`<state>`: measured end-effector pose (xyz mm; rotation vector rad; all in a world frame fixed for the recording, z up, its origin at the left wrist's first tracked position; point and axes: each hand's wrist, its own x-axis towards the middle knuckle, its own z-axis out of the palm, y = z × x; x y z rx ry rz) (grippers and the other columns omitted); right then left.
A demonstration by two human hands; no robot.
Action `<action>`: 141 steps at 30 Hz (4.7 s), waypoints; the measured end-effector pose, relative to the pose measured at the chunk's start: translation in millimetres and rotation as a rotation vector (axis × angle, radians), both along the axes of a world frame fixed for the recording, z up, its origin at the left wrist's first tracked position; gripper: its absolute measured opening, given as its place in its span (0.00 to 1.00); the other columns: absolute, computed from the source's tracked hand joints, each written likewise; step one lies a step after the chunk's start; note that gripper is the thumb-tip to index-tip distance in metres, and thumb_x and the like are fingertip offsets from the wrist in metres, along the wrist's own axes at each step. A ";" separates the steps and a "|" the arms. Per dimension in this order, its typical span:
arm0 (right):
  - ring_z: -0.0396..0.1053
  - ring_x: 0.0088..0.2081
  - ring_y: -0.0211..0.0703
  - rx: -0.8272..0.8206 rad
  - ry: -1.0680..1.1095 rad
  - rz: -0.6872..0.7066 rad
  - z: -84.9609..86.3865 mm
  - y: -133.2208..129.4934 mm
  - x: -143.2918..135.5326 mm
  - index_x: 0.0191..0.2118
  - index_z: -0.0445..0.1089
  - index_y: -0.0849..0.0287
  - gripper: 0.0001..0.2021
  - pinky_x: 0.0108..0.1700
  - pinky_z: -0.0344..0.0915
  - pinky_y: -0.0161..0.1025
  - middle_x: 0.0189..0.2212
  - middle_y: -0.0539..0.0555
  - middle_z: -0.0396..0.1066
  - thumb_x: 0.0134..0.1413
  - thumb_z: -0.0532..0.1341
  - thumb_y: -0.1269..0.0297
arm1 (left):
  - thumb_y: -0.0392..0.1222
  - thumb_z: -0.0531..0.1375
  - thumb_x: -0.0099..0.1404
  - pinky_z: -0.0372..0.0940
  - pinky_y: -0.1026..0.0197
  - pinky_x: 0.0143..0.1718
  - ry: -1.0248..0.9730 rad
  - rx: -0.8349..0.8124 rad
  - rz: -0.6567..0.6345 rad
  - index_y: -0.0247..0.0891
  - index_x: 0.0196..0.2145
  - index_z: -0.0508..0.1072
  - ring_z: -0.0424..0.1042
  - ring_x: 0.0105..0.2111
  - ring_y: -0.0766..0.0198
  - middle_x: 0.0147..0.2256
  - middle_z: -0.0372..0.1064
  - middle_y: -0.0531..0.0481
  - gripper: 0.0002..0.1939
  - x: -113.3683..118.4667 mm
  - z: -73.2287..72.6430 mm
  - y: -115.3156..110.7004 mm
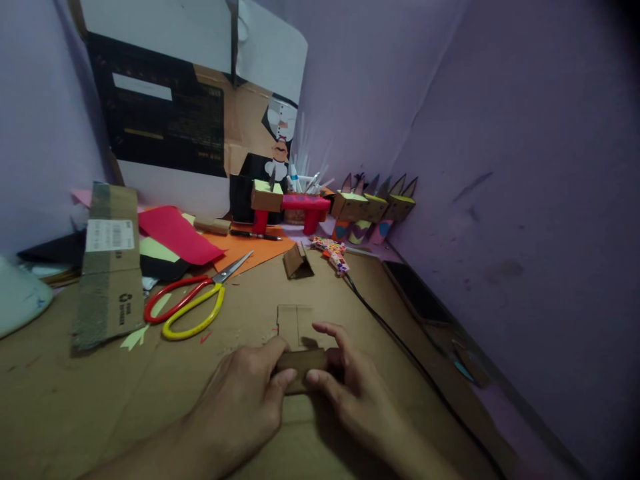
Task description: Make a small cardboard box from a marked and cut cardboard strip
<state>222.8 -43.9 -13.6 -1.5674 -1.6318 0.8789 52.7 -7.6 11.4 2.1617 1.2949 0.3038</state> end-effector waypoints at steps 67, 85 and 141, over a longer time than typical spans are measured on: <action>0.60 0.21 0.36 -0.052 0.782 -0.352 12.7 15.8 -12.3 0.22 0.65 0.62 0.18 0.25 0.60 0.34 0.17 0.48 0.64 0.37 0.67 0.52 | 0.46 0.64 0.49 0.57 0.69 0.19 -0.722 -0.653 -0.035 0.33 0.35 0.65 0.62 0.20 0.71 0.26 0.67 0.50 0.18 15.0 -1.0 7.4; 0.61 0.22 0.36 0.021 0.759 -0.259 20.3 7.5 -21.0 0.22 0.68 0.63 0.14 0.26 0.60 0.32 0.19 0.48 0.66 0.39 0.65 0.55 | 0.51 0.56 0.55 0.55 0.68 0.21 -0.580 -0.400 -0.049 0.32 0.26 0.68 0.59 0.22 0.69 0.23 0.62 0.52 0.16 13.5 1.7 4.1; 0.63 0.22 0.35 -0.188 1.070 -0.020 13.8 9.1 -11.6 0.31 0.75 0.64 0.09 0.27 0.59 0.32 0.20 0.50 0.70 0.39 0.62 0.70 | 0.40 0.60 0.47 0.49 0.73 0.11 -0.956 -0.721 0.132 0.31 0.36 0.74 0.54 0.11 0.76 0.16 0.63 0.56 0.17 12.3 -0.8 12.0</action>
